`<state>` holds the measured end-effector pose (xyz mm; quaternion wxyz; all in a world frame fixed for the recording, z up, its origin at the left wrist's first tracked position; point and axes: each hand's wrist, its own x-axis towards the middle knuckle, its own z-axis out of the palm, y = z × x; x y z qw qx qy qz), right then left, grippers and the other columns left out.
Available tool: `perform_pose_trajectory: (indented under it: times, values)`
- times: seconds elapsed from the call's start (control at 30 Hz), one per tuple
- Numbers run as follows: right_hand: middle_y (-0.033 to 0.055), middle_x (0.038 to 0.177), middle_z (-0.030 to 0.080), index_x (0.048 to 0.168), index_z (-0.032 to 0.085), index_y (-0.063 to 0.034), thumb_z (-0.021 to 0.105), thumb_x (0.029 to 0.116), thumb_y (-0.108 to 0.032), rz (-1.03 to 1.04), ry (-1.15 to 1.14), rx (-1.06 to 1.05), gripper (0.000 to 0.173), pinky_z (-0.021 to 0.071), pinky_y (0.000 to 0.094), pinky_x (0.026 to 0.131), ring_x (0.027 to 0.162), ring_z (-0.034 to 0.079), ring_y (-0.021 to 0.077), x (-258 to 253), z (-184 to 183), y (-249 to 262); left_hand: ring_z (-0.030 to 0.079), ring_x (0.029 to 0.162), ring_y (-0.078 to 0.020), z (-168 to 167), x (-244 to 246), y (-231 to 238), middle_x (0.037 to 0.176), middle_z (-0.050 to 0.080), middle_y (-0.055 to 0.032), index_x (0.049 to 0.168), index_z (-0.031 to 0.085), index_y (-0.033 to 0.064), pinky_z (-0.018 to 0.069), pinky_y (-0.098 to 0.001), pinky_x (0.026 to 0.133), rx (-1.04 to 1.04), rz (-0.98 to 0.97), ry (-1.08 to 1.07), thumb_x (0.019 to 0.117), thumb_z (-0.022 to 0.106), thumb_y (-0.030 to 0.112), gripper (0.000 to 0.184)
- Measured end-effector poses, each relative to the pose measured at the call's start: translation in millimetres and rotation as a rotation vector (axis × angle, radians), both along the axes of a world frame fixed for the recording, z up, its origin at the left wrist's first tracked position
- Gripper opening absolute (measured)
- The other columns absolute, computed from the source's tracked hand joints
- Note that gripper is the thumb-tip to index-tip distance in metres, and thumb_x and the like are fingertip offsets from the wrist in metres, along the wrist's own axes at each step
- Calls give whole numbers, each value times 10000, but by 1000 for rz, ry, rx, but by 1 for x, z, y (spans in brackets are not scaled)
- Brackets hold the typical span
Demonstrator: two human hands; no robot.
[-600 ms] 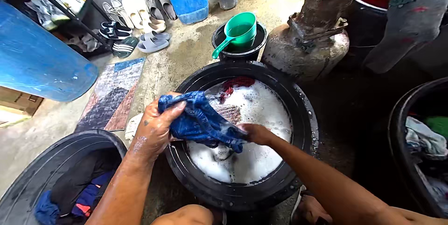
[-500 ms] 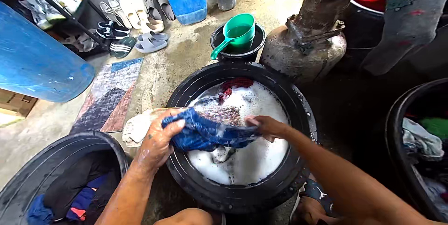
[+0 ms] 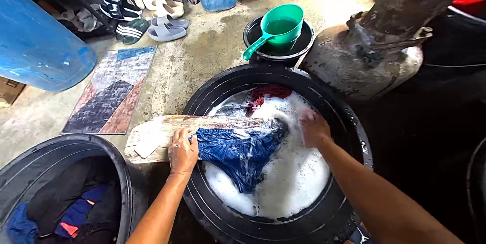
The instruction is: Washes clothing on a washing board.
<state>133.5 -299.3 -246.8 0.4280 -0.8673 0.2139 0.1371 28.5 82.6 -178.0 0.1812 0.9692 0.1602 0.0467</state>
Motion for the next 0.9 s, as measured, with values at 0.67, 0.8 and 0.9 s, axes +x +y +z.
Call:
perform_pose_trajectory:
  times: [0.67,0.8,0.9]
  values:
    - [286,1238,668,1411,535,6,606,1029,-430,546,108,-265,584,500,686,953,1159,651,477,-21,-5,122,95,1547,-481,-34,-19,15,1670,170,-263,1566,436,217,35,-746,1167,250,-131,215,947,620,570,736]
    - [332,1269,629,1373,538,64,620,1032,-376,447,213,-293,563,476,688,982,1195,615,510,4,10,88,114,1539,-497,-32,-17,14,1661,183,-278,1565,437,212,53,-755,1159,247,-136,199,936,639,566,750]
    - [297,1185,671,1406,511,39,653,1018,-316,503,58,29,545,517,650,953,1105,667,459,-18,49,178,112,1539,-497,-33,-17,15,1658,189,-282,1562,444,225,46,-760,1155,240,-140,202,924,669,550,750]
